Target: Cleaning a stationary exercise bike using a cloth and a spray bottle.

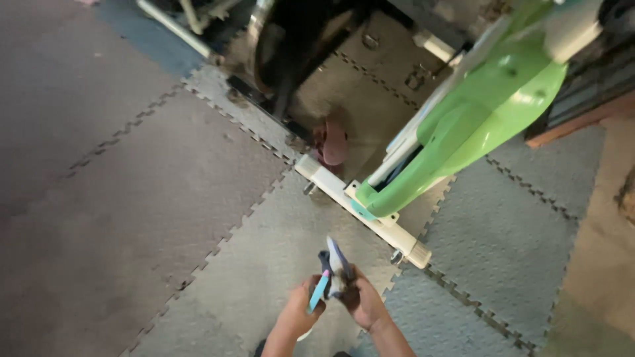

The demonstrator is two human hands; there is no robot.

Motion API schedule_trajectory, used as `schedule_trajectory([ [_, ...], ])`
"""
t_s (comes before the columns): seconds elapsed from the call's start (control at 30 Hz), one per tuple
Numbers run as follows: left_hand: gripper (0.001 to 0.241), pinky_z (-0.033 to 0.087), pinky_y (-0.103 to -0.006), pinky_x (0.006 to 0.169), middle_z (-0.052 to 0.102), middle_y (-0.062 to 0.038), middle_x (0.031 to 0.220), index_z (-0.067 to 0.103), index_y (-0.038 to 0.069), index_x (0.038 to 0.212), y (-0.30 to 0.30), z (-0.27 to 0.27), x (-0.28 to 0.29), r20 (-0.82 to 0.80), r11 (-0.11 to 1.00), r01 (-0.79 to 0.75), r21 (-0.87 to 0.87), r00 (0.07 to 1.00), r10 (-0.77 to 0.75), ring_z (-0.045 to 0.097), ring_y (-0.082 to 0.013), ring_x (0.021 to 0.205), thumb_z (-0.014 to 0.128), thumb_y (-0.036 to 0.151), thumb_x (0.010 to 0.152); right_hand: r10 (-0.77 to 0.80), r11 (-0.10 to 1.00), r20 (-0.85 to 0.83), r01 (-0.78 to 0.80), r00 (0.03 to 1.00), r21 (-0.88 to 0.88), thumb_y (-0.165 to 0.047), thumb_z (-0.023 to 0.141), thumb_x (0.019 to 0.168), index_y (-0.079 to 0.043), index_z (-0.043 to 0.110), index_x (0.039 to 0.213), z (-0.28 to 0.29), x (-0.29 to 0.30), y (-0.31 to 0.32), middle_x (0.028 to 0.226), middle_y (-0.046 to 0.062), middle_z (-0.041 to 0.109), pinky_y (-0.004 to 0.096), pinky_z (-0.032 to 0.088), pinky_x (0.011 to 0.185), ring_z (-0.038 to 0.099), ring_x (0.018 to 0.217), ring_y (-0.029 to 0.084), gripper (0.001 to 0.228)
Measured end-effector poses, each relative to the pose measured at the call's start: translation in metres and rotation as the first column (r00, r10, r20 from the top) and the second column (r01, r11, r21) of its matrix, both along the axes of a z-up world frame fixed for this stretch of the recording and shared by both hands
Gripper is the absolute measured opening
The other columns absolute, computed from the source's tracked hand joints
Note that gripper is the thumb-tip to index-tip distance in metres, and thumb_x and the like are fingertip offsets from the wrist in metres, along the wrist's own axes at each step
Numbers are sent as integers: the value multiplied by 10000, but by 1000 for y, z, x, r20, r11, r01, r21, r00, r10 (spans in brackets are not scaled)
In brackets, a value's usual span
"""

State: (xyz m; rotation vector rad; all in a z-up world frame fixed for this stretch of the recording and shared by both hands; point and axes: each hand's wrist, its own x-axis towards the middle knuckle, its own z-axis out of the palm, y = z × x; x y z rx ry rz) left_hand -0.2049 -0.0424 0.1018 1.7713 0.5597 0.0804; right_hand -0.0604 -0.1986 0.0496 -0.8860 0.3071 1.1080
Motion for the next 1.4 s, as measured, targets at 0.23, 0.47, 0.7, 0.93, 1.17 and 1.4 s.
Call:
schedule_trajectory([
  [0.23, 571, 519, -478, 873, 690, -213, 1104, 594, 74, 1239, -5, 114, -38, 124, 990, -47, 131, 992, 31, 622, -455, 1061, 765, 26, 696, -60, 988, -316, 10, 947, -156, -158, 462, 842, -25, 636, 1135, 124, -42, 0, 1020, 139, 711, 498, 525, 958, 653, 959, 303, 366],
  [0.47, 672, 514, -480, 909, 665, -223, 1145, 562, 31, 1264, 9, 260, -56, 118, 990, -92, 103, 990, 79, 608, -461, 1102, 832, 77, 650, 109, 975, -215, -63, 971, 212, -135, 454, 833, -6, 622, 1025, 263, -60, 9, 1014, 148, 725, 465, 519, 930, 660, 969, 309, 285],
  [0.7, 574, 497, -488, 948, 629, -231, 1197, 567, 22, 1232, 31, 384, -78, 69, 966, 18, 257, 997, -37, 574, -467, 1143, 793, 79, 708, 209, 938, -65, -181, 976, 297, -469, 573, 938, -60, 660, 1253, 440, -88, 33, 1107, 98, 736, 419, 497, 849, 657, 964, 239, 524],
  [0.93, 626, 483, -489, 948, 634, -239, 1190, 564, 25, 1250, 58, 452, -76, 190, 934, 115, 338, 964, -187, 569, -472, 1134, 790, 76, 669, 214, 919, 2, -203, 977, 338, -417, 631, 1037, -63, 612, 1367, 466, -90, 49, 1221, 111, 699, 429, 491, 970, 649, 1065, 263, 484],
  [1.17, 449, 502, -498, 863, 658, -226, 1042, 595, 34, 1118, 85, 529, -68, 220, 897, 135, 421, 944, -245, 611, -459, 1040, 766, 118, 711, 83, 920, 210, -156, 974, 361, -340, 572, 1006, -108, 597, 1374, 564, -100, 77, 1262, 63, 697, 401, 511, 946, 660, 1113, 223, 436],
  [1.4, 663, 488, -456, 1014, 631, -253, 1228, 561, -9, 1283, 104, 583, -74, 420, 925, 2, 381, 890, -175, 588, -440, 1198, 761, 68, 655, 60, 938, 370, -179, 927, 297, -348, 525, 983, -93, 591, 1364, 633, -103, 107, 1241, 46, 713, 358, 527, 927, 677, 1095, 197, 463],
])
